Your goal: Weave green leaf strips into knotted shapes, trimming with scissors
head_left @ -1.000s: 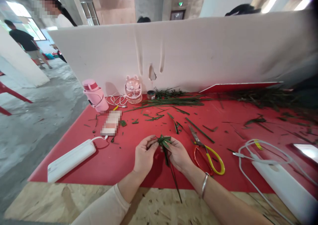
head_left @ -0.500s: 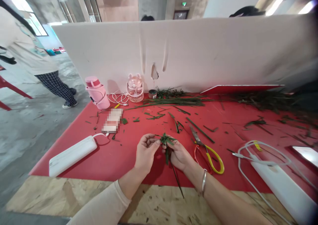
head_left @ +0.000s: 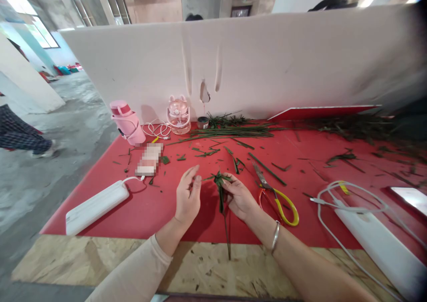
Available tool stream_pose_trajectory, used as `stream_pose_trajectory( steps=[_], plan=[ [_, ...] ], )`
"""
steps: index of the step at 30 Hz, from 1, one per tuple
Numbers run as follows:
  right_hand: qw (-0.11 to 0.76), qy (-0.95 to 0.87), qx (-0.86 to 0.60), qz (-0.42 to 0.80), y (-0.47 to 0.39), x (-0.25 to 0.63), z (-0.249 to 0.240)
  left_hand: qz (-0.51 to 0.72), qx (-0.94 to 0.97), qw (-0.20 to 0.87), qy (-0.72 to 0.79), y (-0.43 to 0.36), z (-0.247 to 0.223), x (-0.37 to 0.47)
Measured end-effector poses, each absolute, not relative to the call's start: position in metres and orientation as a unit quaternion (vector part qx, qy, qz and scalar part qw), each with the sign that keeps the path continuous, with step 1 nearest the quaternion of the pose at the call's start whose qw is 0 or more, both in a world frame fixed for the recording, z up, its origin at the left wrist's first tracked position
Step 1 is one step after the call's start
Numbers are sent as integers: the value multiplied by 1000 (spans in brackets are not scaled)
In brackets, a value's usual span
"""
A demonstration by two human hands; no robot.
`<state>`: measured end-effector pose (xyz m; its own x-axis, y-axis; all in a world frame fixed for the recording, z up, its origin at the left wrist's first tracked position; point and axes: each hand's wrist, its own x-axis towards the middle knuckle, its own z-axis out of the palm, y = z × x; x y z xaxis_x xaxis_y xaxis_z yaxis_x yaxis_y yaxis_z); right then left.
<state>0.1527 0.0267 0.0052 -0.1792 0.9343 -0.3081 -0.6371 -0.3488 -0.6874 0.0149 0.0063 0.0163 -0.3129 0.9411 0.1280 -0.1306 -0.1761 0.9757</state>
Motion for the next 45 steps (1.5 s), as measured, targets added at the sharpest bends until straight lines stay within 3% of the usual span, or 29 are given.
stream_pose_trajectory(
  steps=[4, 14, 18, 20, 25, 32, 38, 45],
  plan=[
    [527, -248, -373, 722, 24, 151, 6, 566, 507, 434, 484, 6, 15, 15],
    [568, -428, -420, 563, 18, 150, 6, 557, 480, 511, 445, 8, 14, 17],
    [536, -459, -382, 596, 12, 152, 15, 575, 368, 608, 405, 12, 7, 19],
    [555, -477, -392, 558, 10, 153, 17, 593, 296, 636, 395, 14, 6, 21],
    [538, -553, -462, 438, 11, 155, 13, 612, 249, 648, 379, 14, 9, 23],
    [513, -556, -456, 469, 16, 151, 8, 593, 285, 639, 399, 9, 1, 27],
    [511, -522, -508, 455, 15, 149, 6, 573, 384, 557, 462, -2, 4, 33],
    [536, -606, -453, 374, 10, 149, 11, 567, 275, 672, 389, -1, 2, 39]
  ],
)
